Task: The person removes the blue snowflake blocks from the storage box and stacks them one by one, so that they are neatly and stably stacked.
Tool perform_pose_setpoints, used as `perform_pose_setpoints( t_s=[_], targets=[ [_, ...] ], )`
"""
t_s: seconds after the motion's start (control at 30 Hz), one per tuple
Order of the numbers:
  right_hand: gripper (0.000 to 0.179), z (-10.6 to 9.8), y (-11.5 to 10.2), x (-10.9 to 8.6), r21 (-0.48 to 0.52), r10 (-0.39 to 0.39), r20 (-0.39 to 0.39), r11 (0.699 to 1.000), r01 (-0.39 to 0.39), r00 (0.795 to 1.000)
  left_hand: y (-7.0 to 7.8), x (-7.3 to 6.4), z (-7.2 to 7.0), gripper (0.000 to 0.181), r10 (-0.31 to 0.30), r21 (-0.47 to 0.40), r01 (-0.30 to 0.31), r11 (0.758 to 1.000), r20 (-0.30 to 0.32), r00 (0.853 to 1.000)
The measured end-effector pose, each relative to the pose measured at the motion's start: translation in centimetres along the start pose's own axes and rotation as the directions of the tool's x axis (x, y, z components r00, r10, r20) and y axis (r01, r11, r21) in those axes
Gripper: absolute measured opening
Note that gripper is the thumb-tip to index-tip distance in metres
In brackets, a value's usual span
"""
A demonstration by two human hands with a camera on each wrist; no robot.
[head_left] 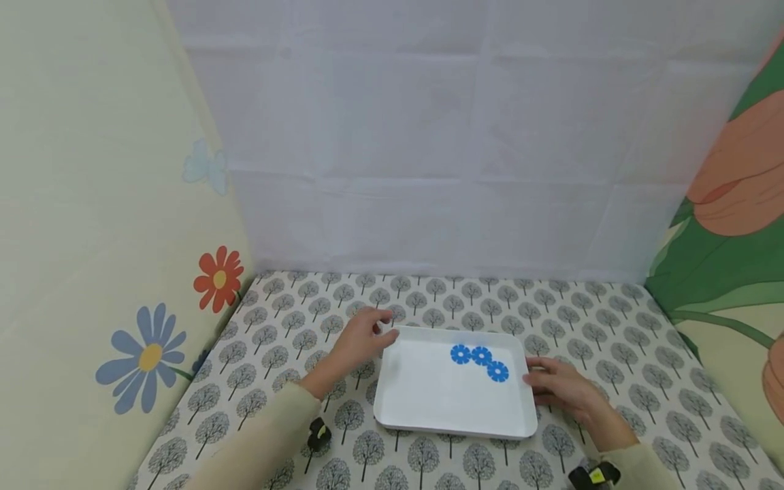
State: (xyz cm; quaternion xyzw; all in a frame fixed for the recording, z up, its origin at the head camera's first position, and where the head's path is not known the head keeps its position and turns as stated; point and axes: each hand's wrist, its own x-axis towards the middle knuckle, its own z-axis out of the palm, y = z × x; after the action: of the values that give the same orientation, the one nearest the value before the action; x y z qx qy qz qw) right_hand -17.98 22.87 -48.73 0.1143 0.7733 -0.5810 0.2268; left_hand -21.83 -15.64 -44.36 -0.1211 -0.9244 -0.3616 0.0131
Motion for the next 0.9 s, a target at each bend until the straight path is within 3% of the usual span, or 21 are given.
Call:
perform_pose_setpoints(
  t_s=[0.43, 0.67, 0.9],
  targets=[
    [0.062, -0.1, 0.0, -0.1, 0.008, -0.007, 0.015, 1.000, 0.007, 1.000, 2.3, 0.4, 2.2, 0.040, 0.000, 0.000, 0.000, 1.000, 0.067, 0.998],
    [0.061, -0.1, -0.1, -0.1, 0.011, -0.008, 0.016, 1.000, 0.008, 1.000, 3.4, 0.3, 3.8, 0.037, -0.017, 0.008, 0.016, 1.000, 0.056, 0.998],
    [0.061, -0.1, 0.1, 0.1, 0.016, -0.002, 0.010, 1.000, 0.002, 1.000, 4.3, 0.4, 5.2, 0.042, -0.017, 0.028, 0.015, 0.999, 0.083, 0.996]
  ],
)
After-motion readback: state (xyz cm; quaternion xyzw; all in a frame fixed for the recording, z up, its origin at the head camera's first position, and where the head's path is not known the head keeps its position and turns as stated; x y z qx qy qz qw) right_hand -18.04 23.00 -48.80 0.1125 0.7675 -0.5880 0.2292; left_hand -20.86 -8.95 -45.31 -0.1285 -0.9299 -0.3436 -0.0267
